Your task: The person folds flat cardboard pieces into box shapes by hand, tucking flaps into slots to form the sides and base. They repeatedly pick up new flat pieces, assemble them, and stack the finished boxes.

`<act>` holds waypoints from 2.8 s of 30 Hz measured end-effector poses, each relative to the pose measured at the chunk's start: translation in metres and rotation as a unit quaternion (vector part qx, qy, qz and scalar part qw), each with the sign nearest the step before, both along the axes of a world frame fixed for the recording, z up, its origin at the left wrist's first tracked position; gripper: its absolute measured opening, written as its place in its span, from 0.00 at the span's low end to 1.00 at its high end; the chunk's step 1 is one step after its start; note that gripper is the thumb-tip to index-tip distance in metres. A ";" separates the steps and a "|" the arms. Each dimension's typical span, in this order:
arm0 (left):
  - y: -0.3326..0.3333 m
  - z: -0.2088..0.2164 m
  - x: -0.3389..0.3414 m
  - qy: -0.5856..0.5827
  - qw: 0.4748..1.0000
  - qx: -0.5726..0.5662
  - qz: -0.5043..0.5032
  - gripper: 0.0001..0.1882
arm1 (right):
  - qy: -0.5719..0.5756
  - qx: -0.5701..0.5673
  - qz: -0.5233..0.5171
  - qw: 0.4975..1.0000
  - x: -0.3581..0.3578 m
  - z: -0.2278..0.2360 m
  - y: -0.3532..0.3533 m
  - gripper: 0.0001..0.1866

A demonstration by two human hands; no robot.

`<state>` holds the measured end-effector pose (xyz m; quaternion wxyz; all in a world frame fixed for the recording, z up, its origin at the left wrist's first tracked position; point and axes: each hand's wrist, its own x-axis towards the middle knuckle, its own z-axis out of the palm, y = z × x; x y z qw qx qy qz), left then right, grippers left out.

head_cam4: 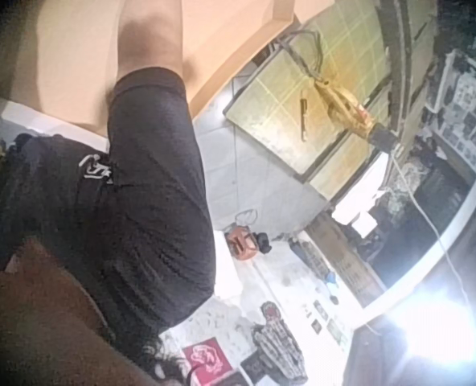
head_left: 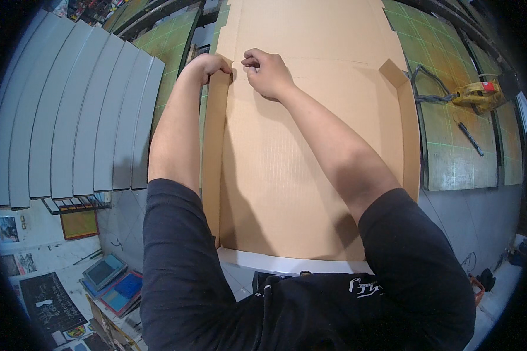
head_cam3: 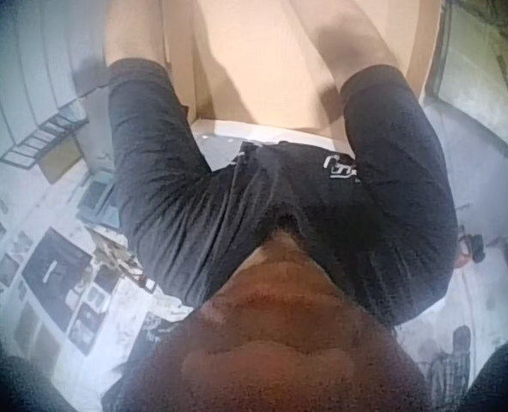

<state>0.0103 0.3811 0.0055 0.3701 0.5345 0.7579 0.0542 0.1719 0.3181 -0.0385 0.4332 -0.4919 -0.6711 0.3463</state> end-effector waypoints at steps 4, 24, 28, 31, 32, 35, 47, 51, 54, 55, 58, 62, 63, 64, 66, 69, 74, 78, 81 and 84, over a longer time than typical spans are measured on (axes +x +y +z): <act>0.005 0.006 0.026 0.188 0.980 0.004 -0.065 0.11 | -0.016 0.002 -0.002 1.000 0.001 0.001 0.000 0.16; -0.005 0.004 0.005 -0.011 0.997 0.072 0.038 0.13 | -0.006 -0.005 0.002 1.000 0.001 0.001 -0.002 0.17; -0.004 -0.003 0.001 -0.047 0.996 0.057 0.043 0.13 | -0.020 -0.015 -0.012 1.000 0.002 0.001 0.001 0.17; -0.005 -0.007 -0.010 -0.143 0.988 0.011 0.062 0.11 | 0.000 -0.041 0.000 0.999 0.002 0.008 -0.005 0.17; -0.006 -0.006 -0.012 -0.192 0.979 -0.006 0.065 0.10 | -0.002 -0.036 0.000 0.999 0.002 0.008 -0.005 0.17; -0.009 -0.006 -0.016 -0.234 0.969 -0.016 0.078 0.09 | 0.004 -0.030 0.002 1.000 0.004 0.006 -0.003 0.16; -0.029 0.032 0.023 -0.031 0.999 0.034 0.020 0.05 | -0.051 0.019 0.036 0.998 0.002 -0.012 0.006 0.19; -0.008 0.013 0.025 0.163 0.982 0.068 -0.068 0.12 | -0.126 0.058 0.079 0.987 -0.001 -0.010 0.004 0.20; -0.011 0.016 0.033 0.215 0.968 0.093 -0.087 0.13 | -0.156 0.049 0.077 0.984 0.001 -0.008 0.004 0.22; -0.012 0.016 0.034 0.206 0.971 0.098 -0.071 0.14 | -0.166 0.050 0.076 0.982 0.001 -0.007 0.004 0.22; -0.017 0.014 0.025 0.114 0.986 0.121 -0.011 0.14 | -0.148 0.063 0.078 0.984 -0.001 -0.001 -0.004 0.24; -0.036 0.014 0.014 -0.095 0.981 0.155 0.063 0.11 | -0.291 0.130 0.108 0.942 -0.002 0.002 -0.006 0.25; -0.040 0.014 0.017 -0.123 0.977 0.155 0.080 0.11 | -0.329 0.142 0.109 0.927 -0.003 0.004 -0.007 0.24; -0.038 0.010 0.017 -0.124 0.975 0.166 0.082 0.11 | -0.367 0.153 0.109 0.911 -0.003 0.005 -0.008 0.24; -0.033 -0.003 0.008 -0.125 0.969 0.190 0.094 0.11 | -0.389 0.157 0.132 0.898 -0.005 0.010 -0.014 0.24; -0.037 -0.007 0.009 -0.271 0.938 0.148 0.156 0.11 | -0.424 0.174 0.136 0.878 0.001 0.014 -0.011 0.23; -0.039 -0.013 0.005 -0.372 0.903 0.127 0.174 0.12 | -0.440 0.217 0.160 0.857 0.004 0.014 -0.007 0.23; -0.043 0.000 0.012 -0.320 0.915 0.124 0.210 0.14 | -0.438 0.263 0.253 0.822 0.012 0.015 0.001 0.25; -0.044 -0.001 0.012 -0.307 0.931 0.103 0.168 0.14 | -0.465 0.216 0.212 0.832 0.011 0.019 0.000 0.25; -0.040 0.005 0.015 -0.292 0.946 0.063 0.130 0.14 | -0.442 0.182 0.113 0.871 0.008 0.009 -0.008 0.25</act>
